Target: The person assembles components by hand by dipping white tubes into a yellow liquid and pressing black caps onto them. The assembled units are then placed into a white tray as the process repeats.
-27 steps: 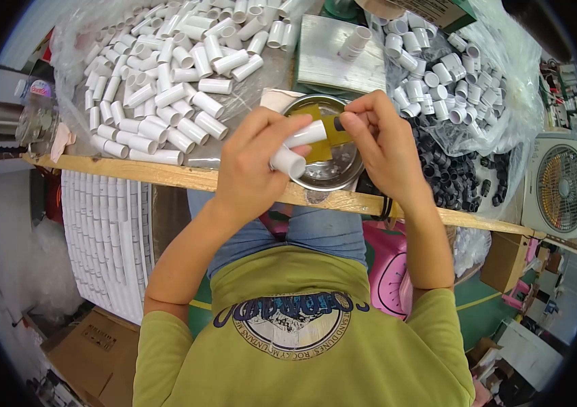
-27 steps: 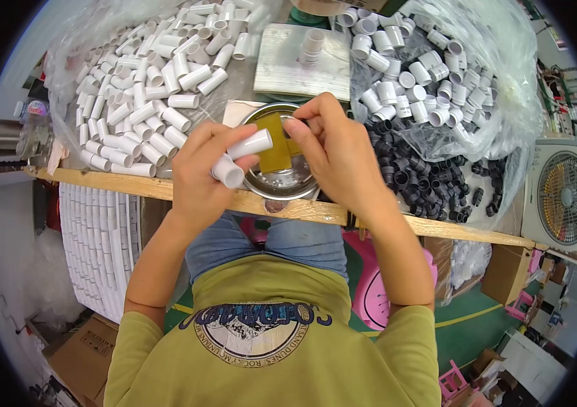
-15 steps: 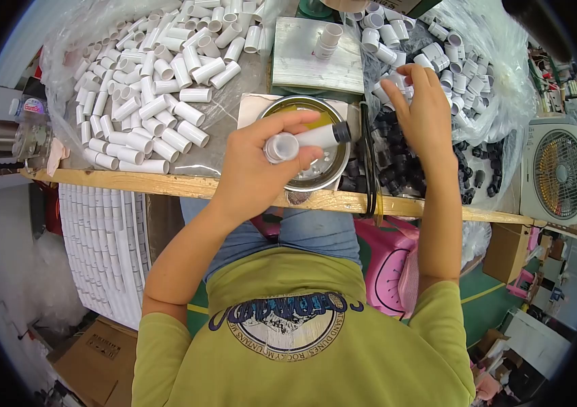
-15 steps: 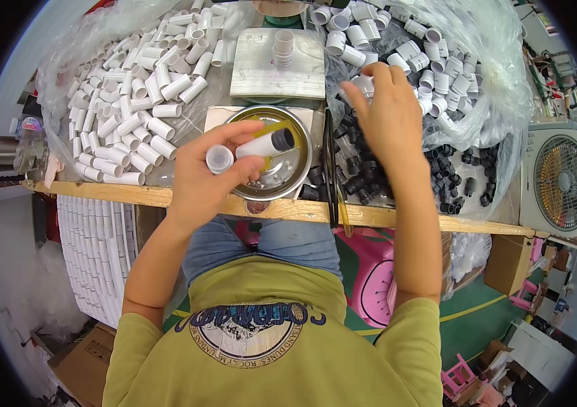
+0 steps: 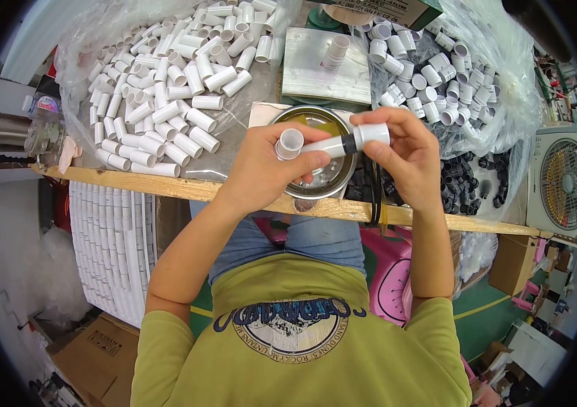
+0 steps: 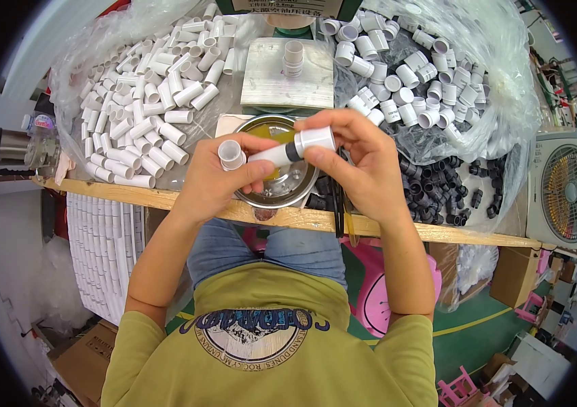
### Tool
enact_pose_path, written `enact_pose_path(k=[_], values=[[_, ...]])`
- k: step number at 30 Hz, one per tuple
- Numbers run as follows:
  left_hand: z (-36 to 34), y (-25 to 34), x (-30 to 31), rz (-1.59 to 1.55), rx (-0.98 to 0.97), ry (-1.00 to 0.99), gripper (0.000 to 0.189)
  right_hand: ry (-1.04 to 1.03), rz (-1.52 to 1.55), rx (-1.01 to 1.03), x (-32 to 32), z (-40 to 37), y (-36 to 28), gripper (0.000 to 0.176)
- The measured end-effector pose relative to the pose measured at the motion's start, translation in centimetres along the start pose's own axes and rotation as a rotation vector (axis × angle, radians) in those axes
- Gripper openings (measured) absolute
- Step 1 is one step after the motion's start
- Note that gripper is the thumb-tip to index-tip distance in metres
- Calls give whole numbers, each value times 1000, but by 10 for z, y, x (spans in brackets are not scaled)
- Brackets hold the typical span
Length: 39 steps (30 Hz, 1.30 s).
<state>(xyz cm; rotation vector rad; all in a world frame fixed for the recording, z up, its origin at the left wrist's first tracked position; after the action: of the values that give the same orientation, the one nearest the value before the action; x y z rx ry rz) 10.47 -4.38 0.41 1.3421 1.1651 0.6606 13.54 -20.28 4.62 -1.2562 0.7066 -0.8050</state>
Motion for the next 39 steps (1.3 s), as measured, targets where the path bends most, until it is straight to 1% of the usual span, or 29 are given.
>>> enact_pose_path(k=[2, 3, 4, 6, 8, 10, 12, 13, 16, 19, 22, 23, 26, 28, 30, 31, 34, 35, 36, 38, 39], values=[[-1, -4, 1, -31, 57, -31, 24, -108, -83, -63, 1, 0, -2, 34], [-2, -7, 2, -66, 91, -45, 24, -116, -178, -72, 3, 0, -5, 36], [-2, -8, 1, -39, 118, -67, 24, -207, -391, -74, 2, 2, -8, 39], [3, -6, -8, 22, 150, -142, 24, -337, -596, 67, -17, 4, -23, 41], [5, -1, -3, 71, 151, -82, 26, -341, -714, 68, -23, 6, -27, 39], [9, 5, -1, 94, 121, -41, 30, -256, -960, 400, -28, 4, -41, 40], [15, 24, -8, 3, 3, -109, 34, -108, -1018, 325, -11, 14, -46, 36], [20, 29, 2, 44, -30, -74, 37, -39, -1028, 291, -5, 19, -46, 34], [50, 65, 33, 635, -491, 298, 40, 242, -947, 50, 31, 46, -18, 29], [95, 65, 30, 851, -447, 191, 44, 153, -1075, -14, 21, 81, 10, 30], [107, 57, 52, 809, -295, 252, 46, 132, -1048, 47, 16, 90, 15, 33], [100, 57, 57, 727, -338, 242, 45, 109, -1018, 142, 18, 85, 17, 37], [65, 43, 51, 321, -89, 8, 54, 37, -1026, -40, 18, 52, -5, 37], [30, 40, 13, -5, 35, -308, 70, -140, -592, -251, -2, 32, -13, 35], [5, 28, -11, -143, 134, -501, 85, -332, -235, -82, -40, 14, -26, 33], [-1, 29, -21, -152, 99, -488, 75, -388, -19, -4, -56, 6, -21, 31], [-9, 27, -7, 190, -40, -219, 57, -141, -375, -9, -44, -3, -17, 25], [-16, 39, -7, 528, -86, -14, 45, -68, -371, -86, -41, -6, -11, 21], [-21, 45, -16, 689, -199, 24, 43, 14, -327, -75, -39, -9, -3, 21], [-33, 54, -31, 1029, -433, 91, 40, 34, -273, -142, -39, -13, -4, 20], [-33, 47, -26, 826, -320, 82, 37, 20, -252, -126, -40, -15, -1, 21]])
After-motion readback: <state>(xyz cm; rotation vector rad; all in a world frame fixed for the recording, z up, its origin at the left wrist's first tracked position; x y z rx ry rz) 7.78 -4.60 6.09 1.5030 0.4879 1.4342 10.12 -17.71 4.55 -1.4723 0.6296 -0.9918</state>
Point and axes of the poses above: each hand's wrist, its own z-axis towards the middle knuckle, its own x-axis out of the back of the hand, y = z × x, the point moved 9 cm from there along z, towards the middle knuckle, and after that the axes turned 9 degrees about -y, right-handed, at the moved point
